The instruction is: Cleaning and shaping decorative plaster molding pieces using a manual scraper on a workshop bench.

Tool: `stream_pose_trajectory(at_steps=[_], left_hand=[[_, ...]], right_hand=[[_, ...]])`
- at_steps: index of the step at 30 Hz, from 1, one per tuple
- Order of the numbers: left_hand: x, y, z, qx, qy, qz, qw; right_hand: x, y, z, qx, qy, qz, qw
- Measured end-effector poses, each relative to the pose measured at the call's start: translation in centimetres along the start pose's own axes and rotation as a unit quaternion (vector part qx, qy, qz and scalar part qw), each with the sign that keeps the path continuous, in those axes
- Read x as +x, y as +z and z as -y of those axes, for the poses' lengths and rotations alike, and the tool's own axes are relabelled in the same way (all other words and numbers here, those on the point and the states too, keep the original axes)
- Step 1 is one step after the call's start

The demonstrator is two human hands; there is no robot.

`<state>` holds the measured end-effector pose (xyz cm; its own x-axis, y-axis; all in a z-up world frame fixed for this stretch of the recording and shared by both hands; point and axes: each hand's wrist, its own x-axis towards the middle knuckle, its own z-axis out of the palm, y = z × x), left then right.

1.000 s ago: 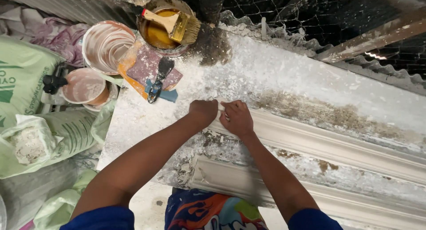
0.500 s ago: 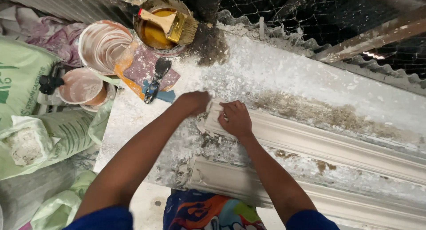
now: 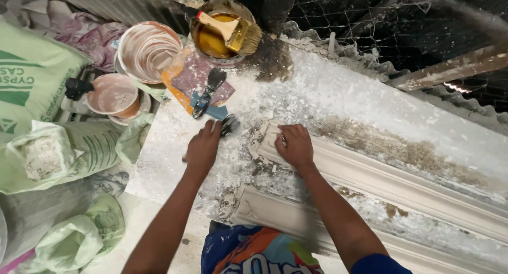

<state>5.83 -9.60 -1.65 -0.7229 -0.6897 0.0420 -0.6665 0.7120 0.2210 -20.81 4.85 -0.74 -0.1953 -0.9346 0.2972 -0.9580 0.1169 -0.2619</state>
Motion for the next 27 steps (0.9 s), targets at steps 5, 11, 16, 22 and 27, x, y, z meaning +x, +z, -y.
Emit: stream_pose_trajectory(at_steps=[5, 11, 16, 22, 27], left_hand=[[3.9, 0.7, 1.5, 0.058, 0.06, -0.012, 0.996], [6.2, 2.5, 3.0, 0.035, 0.068, 0.082, 0.994], [7.0, 3.5, 1.4, 0.082, 0.091, -0.076, 0.989], [6.8, 4.7, -1.1, 0.116, 0.045, -0.183, 0.975], [5.3, 3.9, -2.3, 0.071, -0.016, -0.103, 0.992]], right_hand=[[0.1, -0.2, 0.1, -0.016, -0.009, -0.005, 1.0], [0.0, 0.0, 0.1, -0.018, -0.008, -0.008, 1.0], [0.1, -0.1, 0.3, -0.019, 0.001, -0.015, 1.0], [0.3, -0.4, 0.2, -0.009, 0.001, -0.018, 1.0], [0.3, -0.4, 0.4, -0.013, 0.001, -0.017, 1.0]])
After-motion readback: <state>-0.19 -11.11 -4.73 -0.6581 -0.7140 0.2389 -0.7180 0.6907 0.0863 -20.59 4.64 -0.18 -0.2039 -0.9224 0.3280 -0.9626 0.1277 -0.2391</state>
